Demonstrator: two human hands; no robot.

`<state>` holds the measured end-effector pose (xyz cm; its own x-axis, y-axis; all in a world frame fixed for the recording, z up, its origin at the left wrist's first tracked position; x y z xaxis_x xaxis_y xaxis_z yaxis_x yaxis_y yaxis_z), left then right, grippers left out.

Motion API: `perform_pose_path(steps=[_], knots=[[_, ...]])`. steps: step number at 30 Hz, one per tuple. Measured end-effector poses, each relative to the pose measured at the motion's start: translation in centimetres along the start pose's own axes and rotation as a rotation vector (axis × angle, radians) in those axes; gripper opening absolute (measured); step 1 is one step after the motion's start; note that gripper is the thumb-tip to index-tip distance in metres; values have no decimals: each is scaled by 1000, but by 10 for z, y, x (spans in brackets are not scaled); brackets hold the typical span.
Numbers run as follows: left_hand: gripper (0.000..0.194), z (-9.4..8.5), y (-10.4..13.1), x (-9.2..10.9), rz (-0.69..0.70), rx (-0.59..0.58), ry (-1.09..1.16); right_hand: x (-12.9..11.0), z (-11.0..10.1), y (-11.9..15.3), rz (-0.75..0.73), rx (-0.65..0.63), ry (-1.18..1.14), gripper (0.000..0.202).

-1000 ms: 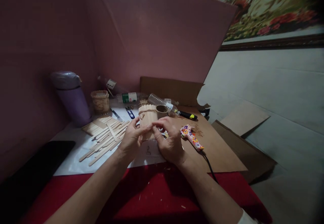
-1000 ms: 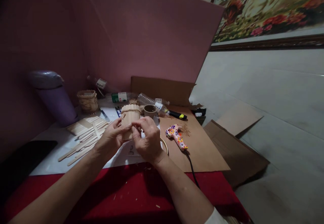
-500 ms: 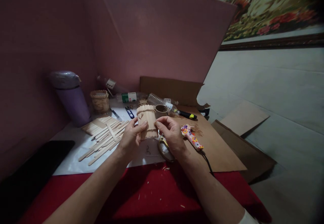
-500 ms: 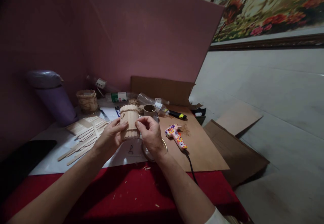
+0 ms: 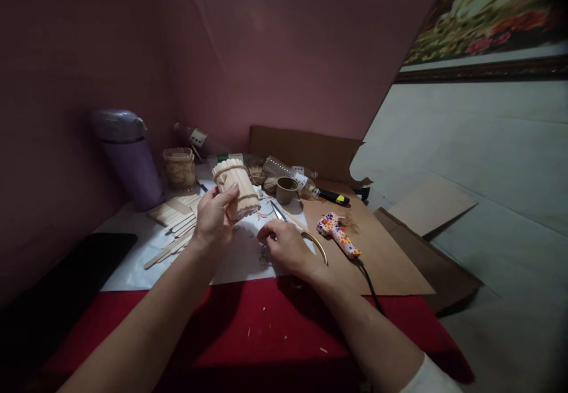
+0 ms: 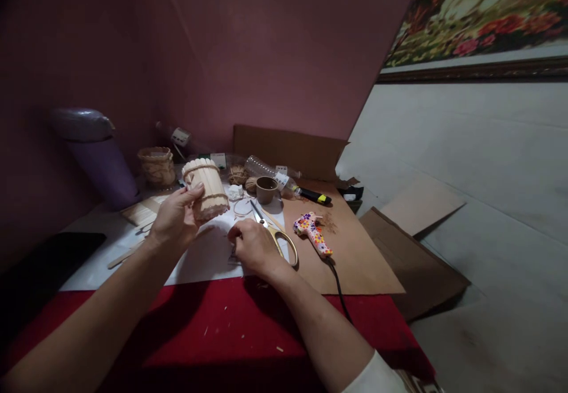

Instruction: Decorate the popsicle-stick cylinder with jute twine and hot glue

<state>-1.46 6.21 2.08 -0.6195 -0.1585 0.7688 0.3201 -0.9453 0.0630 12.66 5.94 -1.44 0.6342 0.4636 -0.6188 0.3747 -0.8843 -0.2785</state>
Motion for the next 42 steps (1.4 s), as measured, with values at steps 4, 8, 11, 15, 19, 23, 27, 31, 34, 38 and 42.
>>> perform_pose_path(steps=[4, 8, 11, 15, 19, 23, 27, 31, 34, 38, 42], knots=[[11, 5, -1, 10, -42, 18, 61, -7, 15, 2, -115, -76, 146, 36], [12, 11, -4, 21, -34, 32, 100, -13, 21, 7, -212, -110, 333, 33], [14, 18, -7, 26, -32, 31, 106, -10, 17, 7, -195, -147, 298, 32], [11, 25, -13, 30, 16, 35, 141, -8, -12, 3, -107, 128, 128, 28], [15, 23, -14, 48, 282, 13, 213, -19, -47, 16, -73, 345, -25, 17], [14, 11, -6, 77, 571, 44, 228, -27, -81, 37, -54, 386, 119, 20], [11, 6, -7, 87, 525, 12, 210, 15, -106, 45, 136, 293, 545, 26], [30, 9, -14, 61, 288, -67, 266, 78, -114, 49, 387, 123, 766, 44], [30, 10, -14, 27, 65, -102, 237, 102, -106, 50, 415, 30, 711, 51], [29, 9, -8, -10, -107, -195, 133, 110, -102, 50, 410, 31, 603, 36], [28, 9, -2, -28, -177, -322, 27, 115, -111, 49, 364, 191, 331, 26]])
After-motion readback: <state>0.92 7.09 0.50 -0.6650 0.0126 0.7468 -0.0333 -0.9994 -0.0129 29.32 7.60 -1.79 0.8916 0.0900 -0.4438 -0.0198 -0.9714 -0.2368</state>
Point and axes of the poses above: each hand's wrist, its own y-axis away from the middle knuckle, its own z-axis out of the palm, x = y × z, the point moved 5 cm from there along -y, towards the middle knuckle, and after that the axes turned 1 degree about x, right-handed, at the moved point
